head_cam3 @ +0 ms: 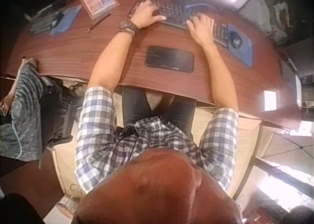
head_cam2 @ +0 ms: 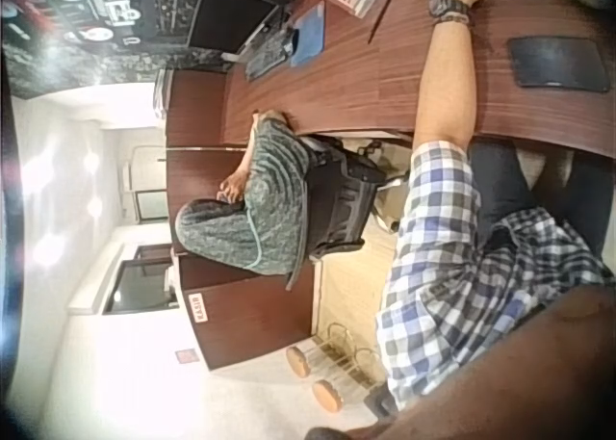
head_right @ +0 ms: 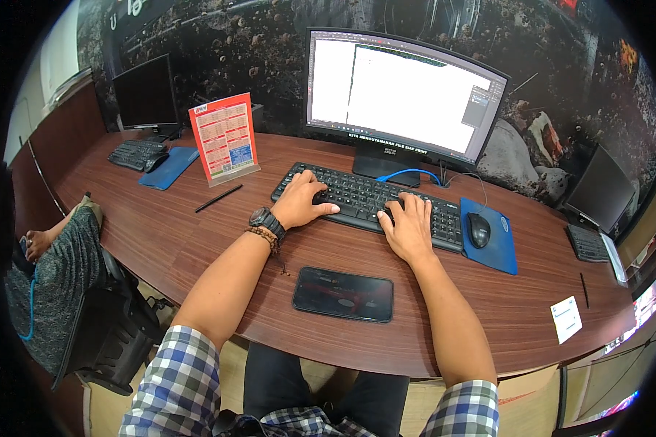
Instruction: The recorder is using a computer at a desk to design or edit graphics on a monitor.
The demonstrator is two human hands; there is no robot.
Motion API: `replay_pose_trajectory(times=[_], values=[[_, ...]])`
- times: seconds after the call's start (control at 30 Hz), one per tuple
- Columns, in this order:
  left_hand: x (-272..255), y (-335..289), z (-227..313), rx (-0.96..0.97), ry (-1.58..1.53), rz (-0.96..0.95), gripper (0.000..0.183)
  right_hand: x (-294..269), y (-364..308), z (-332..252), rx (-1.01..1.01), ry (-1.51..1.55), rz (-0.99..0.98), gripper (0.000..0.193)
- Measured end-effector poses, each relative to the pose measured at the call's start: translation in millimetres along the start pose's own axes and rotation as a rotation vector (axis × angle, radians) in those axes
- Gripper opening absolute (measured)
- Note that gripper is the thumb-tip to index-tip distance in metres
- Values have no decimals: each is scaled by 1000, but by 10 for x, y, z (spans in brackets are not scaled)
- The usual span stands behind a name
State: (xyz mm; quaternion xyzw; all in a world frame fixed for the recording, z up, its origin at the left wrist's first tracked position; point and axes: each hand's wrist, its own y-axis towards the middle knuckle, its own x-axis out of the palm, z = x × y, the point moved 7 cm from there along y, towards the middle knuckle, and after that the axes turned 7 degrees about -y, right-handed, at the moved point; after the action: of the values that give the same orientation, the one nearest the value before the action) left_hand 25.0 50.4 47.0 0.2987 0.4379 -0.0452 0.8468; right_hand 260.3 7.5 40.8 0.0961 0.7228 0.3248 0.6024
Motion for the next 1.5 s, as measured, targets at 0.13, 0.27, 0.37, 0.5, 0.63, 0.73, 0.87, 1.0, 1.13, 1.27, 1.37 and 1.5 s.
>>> replay_pose_trajectory(times=[0.13, 0.27, 0.37, 0.5, 0.63, 0.73, 0.87, 1.0, 1.13, 1.27, 1.37, 1.5], values=[[-23, -16, -10, -6, 21, -3, 67, 0, 10, -34, -7, 3, 8, 37], [-21, -10, 86, -40, 97, -10, 67, -15, 4, -4, -9, 11, 10, 37], [-35, -19, 82, -102, 164, 0, 69, -21, 2, -7, -10, 6, 17, 37], [-57, -28, 54, -139, 142, 4, 78, -17, -1, -28, -9, 7, 16, 37], [-84, -13, 31, -217, 71, -48, 83, -5, 1, -24, -4, 2, 4, 37], [-73, -22, 58, -214, 90, -27, 85, -15, -3, -19, 7, 5, -6, 37], [-20, -26, 38, -164, 162, 22, 83, -20, 0, -8, 0, 15, 0, 37], [-25, -26, 31, 4, 104, 68, 71, -19, 12, -22, 7, 15, -7, 37], [6, 21, 46, 7, 24, 12, 63, -24, 125, 14, 38, 91, 20, 34], [6, 13, 17, 30, 46, 4, 59, 158, 384, -294, -63, 149, -95, 33], [5, 19, -2, 40, 27, 37, 48, 353, 563, -522, -77, 46, -140, 35], [33, 20, -14, 43, 34, 66, 35, 487, 648, -630, -52, -3, -252, 39]])
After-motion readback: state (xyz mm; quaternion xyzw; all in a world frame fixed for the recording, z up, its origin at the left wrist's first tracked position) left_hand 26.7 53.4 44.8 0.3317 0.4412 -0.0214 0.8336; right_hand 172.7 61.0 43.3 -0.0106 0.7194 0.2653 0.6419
